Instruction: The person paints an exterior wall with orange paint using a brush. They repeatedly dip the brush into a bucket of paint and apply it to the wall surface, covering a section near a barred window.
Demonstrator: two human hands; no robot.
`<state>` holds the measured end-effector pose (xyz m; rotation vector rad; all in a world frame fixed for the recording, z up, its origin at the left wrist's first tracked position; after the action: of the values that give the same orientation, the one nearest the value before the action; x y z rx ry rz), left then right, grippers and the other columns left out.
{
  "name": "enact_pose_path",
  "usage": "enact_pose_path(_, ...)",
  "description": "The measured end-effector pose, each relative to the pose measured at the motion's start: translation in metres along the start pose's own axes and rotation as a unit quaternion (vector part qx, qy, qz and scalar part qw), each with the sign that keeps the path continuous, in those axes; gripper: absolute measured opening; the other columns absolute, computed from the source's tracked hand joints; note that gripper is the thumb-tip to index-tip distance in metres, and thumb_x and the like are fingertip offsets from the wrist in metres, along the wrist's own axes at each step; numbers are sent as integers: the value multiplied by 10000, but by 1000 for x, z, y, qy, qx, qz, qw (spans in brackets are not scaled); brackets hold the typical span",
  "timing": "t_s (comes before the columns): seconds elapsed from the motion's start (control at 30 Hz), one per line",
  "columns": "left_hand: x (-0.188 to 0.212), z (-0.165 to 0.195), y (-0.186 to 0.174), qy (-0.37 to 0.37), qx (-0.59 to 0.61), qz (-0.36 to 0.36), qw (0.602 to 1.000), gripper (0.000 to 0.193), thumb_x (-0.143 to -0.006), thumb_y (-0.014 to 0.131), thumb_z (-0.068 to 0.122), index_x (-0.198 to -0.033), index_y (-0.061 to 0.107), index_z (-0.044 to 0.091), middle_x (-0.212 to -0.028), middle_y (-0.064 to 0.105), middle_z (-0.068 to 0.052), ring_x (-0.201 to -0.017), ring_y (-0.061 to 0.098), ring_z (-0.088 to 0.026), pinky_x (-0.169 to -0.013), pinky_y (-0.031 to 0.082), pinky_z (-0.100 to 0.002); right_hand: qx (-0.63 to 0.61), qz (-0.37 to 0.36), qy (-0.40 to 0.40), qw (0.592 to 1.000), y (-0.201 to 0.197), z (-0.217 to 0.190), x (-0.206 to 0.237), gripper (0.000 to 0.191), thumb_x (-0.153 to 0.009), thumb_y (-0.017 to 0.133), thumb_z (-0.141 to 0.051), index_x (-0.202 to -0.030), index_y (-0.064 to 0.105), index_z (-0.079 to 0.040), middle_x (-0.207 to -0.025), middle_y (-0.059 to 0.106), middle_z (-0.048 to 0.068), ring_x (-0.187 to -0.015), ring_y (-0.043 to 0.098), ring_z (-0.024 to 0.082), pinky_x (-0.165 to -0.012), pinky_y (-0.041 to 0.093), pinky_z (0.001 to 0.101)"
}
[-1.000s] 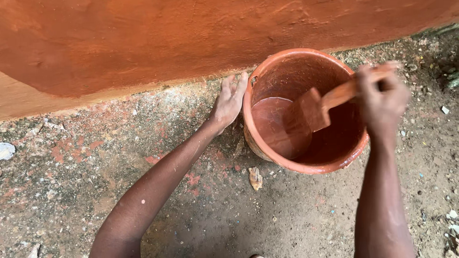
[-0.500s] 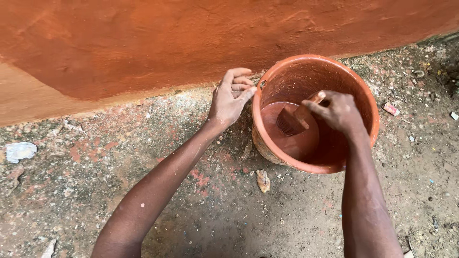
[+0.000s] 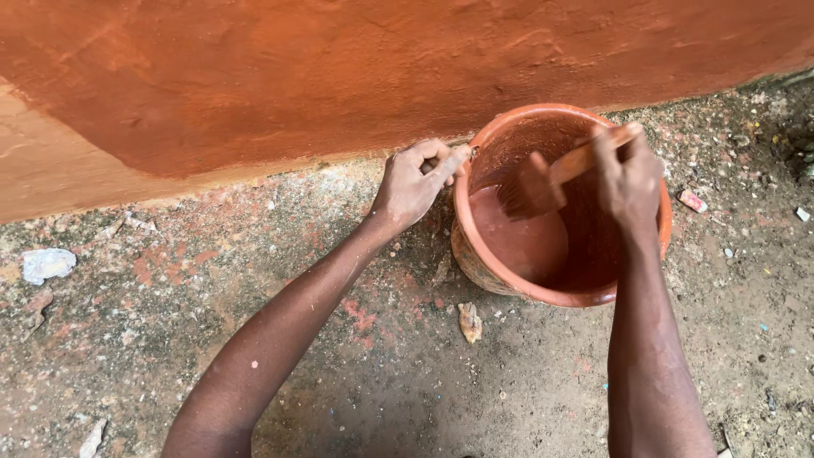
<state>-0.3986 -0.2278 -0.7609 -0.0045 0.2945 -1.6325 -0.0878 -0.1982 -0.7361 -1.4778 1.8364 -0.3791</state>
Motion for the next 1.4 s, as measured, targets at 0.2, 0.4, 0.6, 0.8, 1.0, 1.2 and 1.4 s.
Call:
enact_pose_path(0.2,1,11,-7,30,18,-16,999,344,-1058,533,315,-1044,756,54,-871,704,-19,-775,669,-85,-715,574,-266,-4,-28,-105,994,3,-36,-7,391,-1199,473,-391,-1173,564,-11,-1018,758,159,-704,662,145,-568,547,300)
enact_pose_path(0.4,5,25,-27,37,9,16,999,373,-1074,506,333,-1091,748,50,-923,698,-40,-826,687,-108,-739,599,-280,152,-237,-77,956,38,-65,-2,562,-1068,489,-500,-1352,465,-16,-870,717,188,-544,643,167,-744,570,509)
enact_pose_path(0.6,10,28,-52,52,4,27,998,379,-1086,476,332,-1124,730,54,-956,692,-48,-871,692,-105,-770,610,-286,97,-208,-83,970,31,-95,-6,417,-1088,492,-472,-1074,615,-74,-839,697,155,-674,644,260,-665,572,504)
enact_pose_path(0.8,16,31,-68,57,-61,11,996,346,-1104,420,277,-1253,655,72,-1052,690,-72,-897,706,-145,-818,601,-309,206,13,-239,949,10,-161,8,321,-1145,613,-349,-1117,584,-31,-805,660,207,-713,654,404,-588,501,487)
enact_pose_path(1.0,37,67,-65,231,-343,-7,911,595,-1043,624,305,-1543,384,90,-1413,504,-157,-1248,526,-298,-1069,444,-489,176,132,-270,937,2,-244,29,247,-1137,652,-263,-1102,604,-23,-844,679,162,-723,665,323,-594,518,438)
enact_pose_path(1.2,42,105,-80,370,-291,165,866,967,-775,816,352,-1562,305,118,-1440,471,-157,-1202,516,-325,-991,439,-524,74,149,-394,904,39,-305,52,138,-1070,699,-110,-1167,656,-21,-1124,689,128,-950,711,258,-697,572,360)
enact_pose_path(1.4,27,108,-130,352,-412,175,822,618,-950,774,130,-1505,502,136,-1379,513,-80,-1180,585,-247,-965,536,-466,-68,149,-380,910,64,-325,54,187,-1039,716,-109,-1199,662,-30,-1193,654,154,-1033,702,259,-888,594,337)
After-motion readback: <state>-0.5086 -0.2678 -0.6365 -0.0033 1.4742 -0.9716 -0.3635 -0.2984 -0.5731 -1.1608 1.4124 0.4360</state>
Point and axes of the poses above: each hand's wrist, its own x-axis away from the middle knuckle, its own y-axis out of the palm, z = x × y, the point moved 3 cm from there along -x, towards the middle knuckle
